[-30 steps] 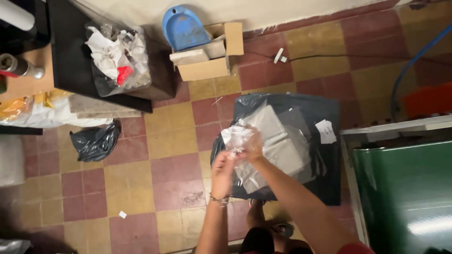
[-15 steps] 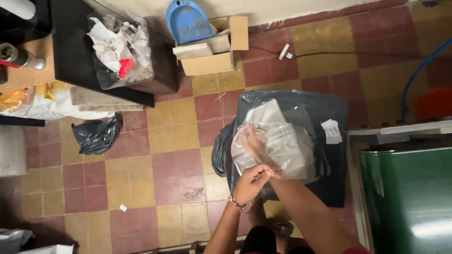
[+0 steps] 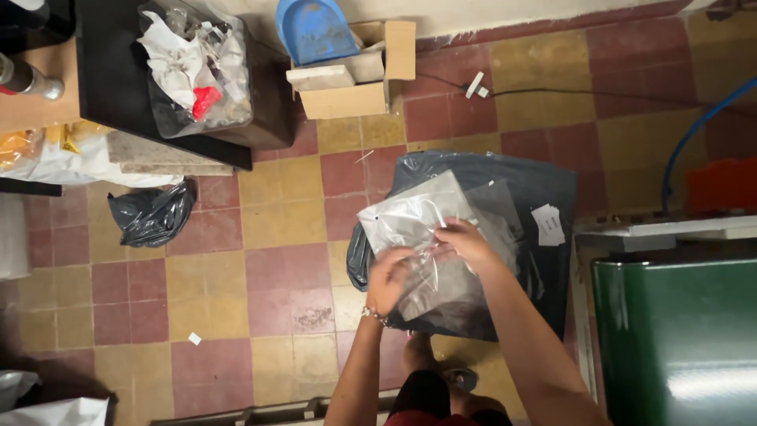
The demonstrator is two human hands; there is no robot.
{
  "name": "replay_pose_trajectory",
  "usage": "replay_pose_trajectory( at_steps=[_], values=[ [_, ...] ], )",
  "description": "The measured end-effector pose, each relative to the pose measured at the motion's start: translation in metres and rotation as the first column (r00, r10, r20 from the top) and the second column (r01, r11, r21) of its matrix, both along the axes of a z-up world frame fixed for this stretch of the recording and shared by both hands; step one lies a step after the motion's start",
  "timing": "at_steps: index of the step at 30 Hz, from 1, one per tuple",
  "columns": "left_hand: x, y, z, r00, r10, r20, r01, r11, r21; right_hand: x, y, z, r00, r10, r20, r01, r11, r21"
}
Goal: Folding black plastic bags and placing them into clear plastic packaging sleeves at a conveyor belt station.
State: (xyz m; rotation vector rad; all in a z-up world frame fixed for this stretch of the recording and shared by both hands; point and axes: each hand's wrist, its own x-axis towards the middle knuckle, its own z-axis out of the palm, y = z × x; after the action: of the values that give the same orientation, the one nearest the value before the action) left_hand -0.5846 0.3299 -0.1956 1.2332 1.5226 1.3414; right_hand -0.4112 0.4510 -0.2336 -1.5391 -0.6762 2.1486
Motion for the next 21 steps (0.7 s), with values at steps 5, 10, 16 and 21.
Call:
replay_pose_trajectory(
  at_steps=[5,10,16,21],
  values=[
    [-0.034,0.007,-0.012,0.85,0.408,-0.332,-0.453,0.889,-0.067,0.024,0.017,-0.01,0.999,-0.011,-0.04,0.008,0.998,-0.057],
    [-0.031,0.037,-0.023,0.83,0.217,-0.514,-0.297,0.952,-0.079,0.034,0.031,-0.013,0.985,-0.08,-0.154,0.051,0.982,-0.184],
    [-0.017,0.053,-0.036,0.801,0.216,-0.558,-0.303,0.951,-0.067,0.043,0.05,0.0,0.977,-0.147,-0.153,0.086,0.933,-0.348],
    [-0.002,0.063,-0.059,0.653,0.29,-0.7,-0.478,0.875,-0.084,0.038,0.048,-0.001,0.999,-0.013,-0.029,0.003,0.95,-0.312]
  ],
)
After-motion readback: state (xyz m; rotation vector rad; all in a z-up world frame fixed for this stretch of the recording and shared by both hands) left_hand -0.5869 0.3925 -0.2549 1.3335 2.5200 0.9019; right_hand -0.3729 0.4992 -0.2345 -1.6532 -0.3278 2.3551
